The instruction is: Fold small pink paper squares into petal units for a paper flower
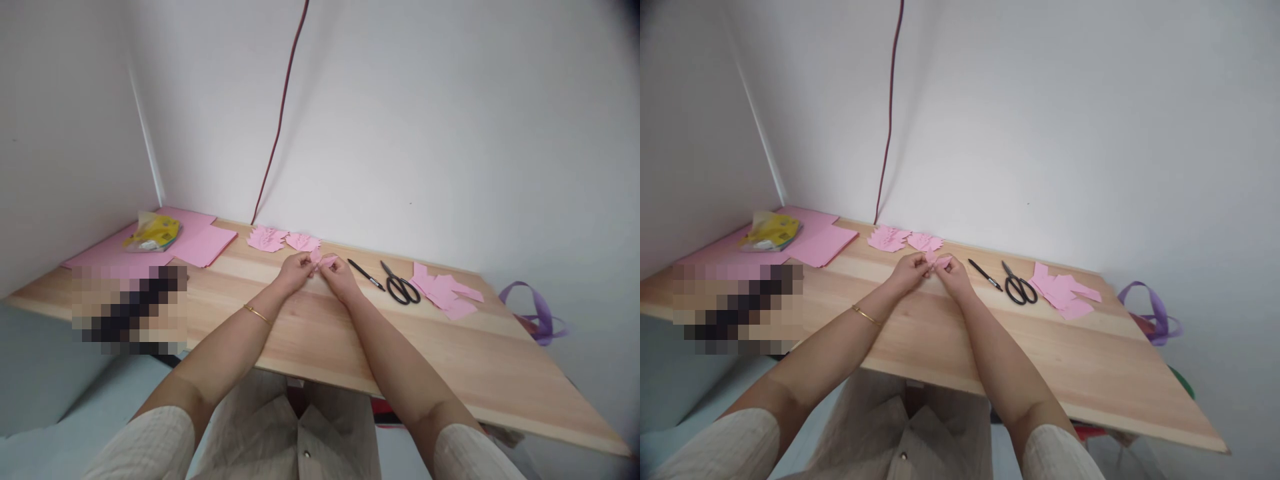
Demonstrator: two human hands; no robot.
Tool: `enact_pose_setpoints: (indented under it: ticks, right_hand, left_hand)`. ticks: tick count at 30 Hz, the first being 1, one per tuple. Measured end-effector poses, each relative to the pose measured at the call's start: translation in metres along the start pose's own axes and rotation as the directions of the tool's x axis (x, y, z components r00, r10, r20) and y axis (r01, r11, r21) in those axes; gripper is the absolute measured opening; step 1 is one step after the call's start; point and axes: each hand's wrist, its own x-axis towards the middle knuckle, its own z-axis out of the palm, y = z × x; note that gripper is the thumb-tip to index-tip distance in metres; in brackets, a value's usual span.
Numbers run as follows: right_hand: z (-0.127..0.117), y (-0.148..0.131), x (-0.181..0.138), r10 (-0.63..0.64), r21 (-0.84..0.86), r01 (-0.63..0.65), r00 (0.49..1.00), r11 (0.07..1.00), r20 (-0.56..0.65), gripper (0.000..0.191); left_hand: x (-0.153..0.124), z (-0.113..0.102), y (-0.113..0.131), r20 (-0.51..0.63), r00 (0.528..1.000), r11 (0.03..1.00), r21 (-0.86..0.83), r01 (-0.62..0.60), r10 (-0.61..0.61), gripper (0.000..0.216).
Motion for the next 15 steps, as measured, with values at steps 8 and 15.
enact_pose_setpoints:
  ticks: [8, 15]
  right_hand:
    - [0.000, -0.003, -0.001, -0.107, 0.123, 0.104, 0.994, 0.987, 0.017, 0.017]
    - [0.002, -0.012, -0.002, -0.140, 0.172, 0.141, 0.990, 0.975, -0.018, 0.019]
  left_hand:
    - [0.001, -0.001, 0.003, -0.126, 0.982, 0.990, 0.027, -0.139, 0.141, 0.007]
    - [-0.005, -0.001, 0.014, -0.190, 0.948, 0.967, 0.062, -0.248, 0.256, 0.004]
